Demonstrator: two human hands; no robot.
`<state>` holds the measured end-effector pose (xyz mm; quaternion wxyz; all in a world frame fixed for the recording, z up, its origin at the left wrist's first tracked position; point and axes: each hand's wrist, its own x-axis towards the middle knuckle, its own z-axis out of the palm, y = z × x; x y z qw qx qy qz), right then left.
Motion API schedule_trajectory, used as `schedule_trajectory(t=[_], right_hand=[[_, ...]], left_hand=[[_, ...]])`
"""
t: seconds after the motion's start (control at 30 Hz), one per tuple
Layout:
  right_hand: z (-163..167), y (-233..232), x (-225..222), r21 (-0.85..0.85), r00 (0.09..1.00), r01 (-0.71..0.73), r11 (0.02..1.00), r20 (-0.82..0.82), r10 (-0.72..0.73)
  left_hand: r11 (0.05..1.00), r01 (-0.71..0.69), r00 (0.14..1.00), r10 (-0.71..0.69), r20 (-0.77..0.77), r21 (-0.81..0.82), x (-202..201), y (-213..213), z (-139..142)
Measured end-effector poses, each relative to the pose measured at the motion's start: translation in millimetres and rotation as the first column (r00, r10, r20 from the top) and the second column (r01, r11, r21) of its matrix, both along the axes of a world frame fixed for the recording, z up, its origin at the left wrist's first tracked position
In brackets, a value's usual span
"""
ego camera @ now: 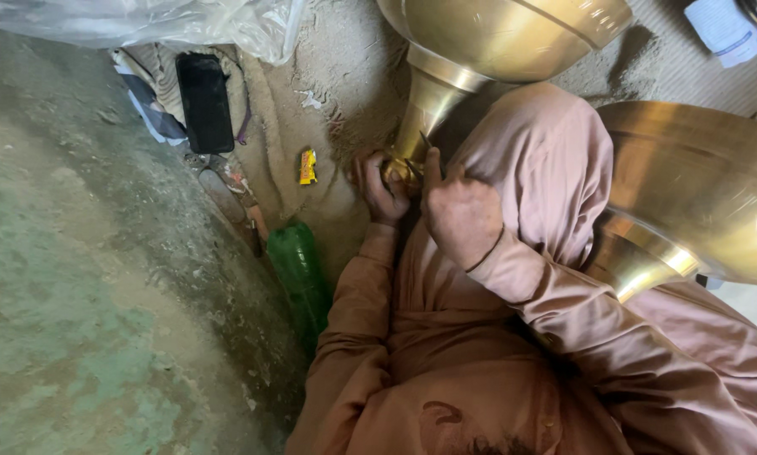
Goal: The person sits cross-legged on the floor holding a large brass vase between their legs and engraves decorative patterns into its stem using a small hand graver. They rotate the vase to reach new areas, briefly set it aside to reposition another brass vessel, then resume engraving the stem and base.
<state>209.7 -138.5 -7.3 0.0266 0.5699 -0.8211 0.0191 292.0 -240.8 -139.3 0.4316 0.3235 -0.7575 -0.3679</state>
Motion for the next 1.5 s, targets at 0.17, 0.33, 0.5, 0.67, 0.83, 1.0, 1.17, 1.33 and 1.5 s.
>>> schedule_trajectory(t=[0.17,0.33,0.5,0.67,0.83,1.0,1.17,1.33,1.5], right_hand=[[-7.0,-4.9,-3.8,-0.055,0.999,0.030,0.998,0.026,-0.029],[-5.9,2.5,-1.8,-0.074,0.998,0.017,0.997,0.067,-0.012],[29.0,41.7,-1.1,-0.258,0.863,0.206,0.944,0.502,-0.051],[41.0,62.5,9.3,-0.230,0.749,0.255,0.939,0.662,-0.041],[36.3,72.0,16.9,-0.197,0.682,0.260,0.945,0.731,-0.035],[40.8,72.8,21.2,-0.261,0.673,0.271,0.926,0.739,0.012],[41.9,68.5,20.1,-0.155,0.659,0.314,0.937,0.746,-0.097],[34.5,67.3,16.2,-0.217,0.692,0.253,0.943,0.721,-0.019],[27.0,63.7,11.0,-0.238,0.717,0.212,0.948,0.697,0.015]], left_hand=[[0.999,-0.013,1.000,0.014,0.025,-0.039,0.6,-0.3,-6.1],[0.987,0.042,0.996,-0.053,0.068,0.152,7.4,6.0,8.2],[0.803,0.394,0.876,-0.182,-0.446,0.447,21.1,36.6,67.9],[0.203,0.611,0.782,-0.007,-0.623,0.765,24.3,56.4,110.2],[0.218,0.606,0.791,-0.270,-0.549,0.765,33.9,51.1,112.8],[0.226,0.560,0.817,-0.310,-0.486,0.797,43.8,46.4,112.9],[0.293,0.557,0.830,-0.209,-0.516,0.777,42.2,47.8,115.2],[0.438,0.510,0.858,-0.325,-0.398,0.741,44.0,43.4,112.1],[0.578,0.410,0.905,-0.352,-0.238,0.706,44.7,48.1,105.2]])
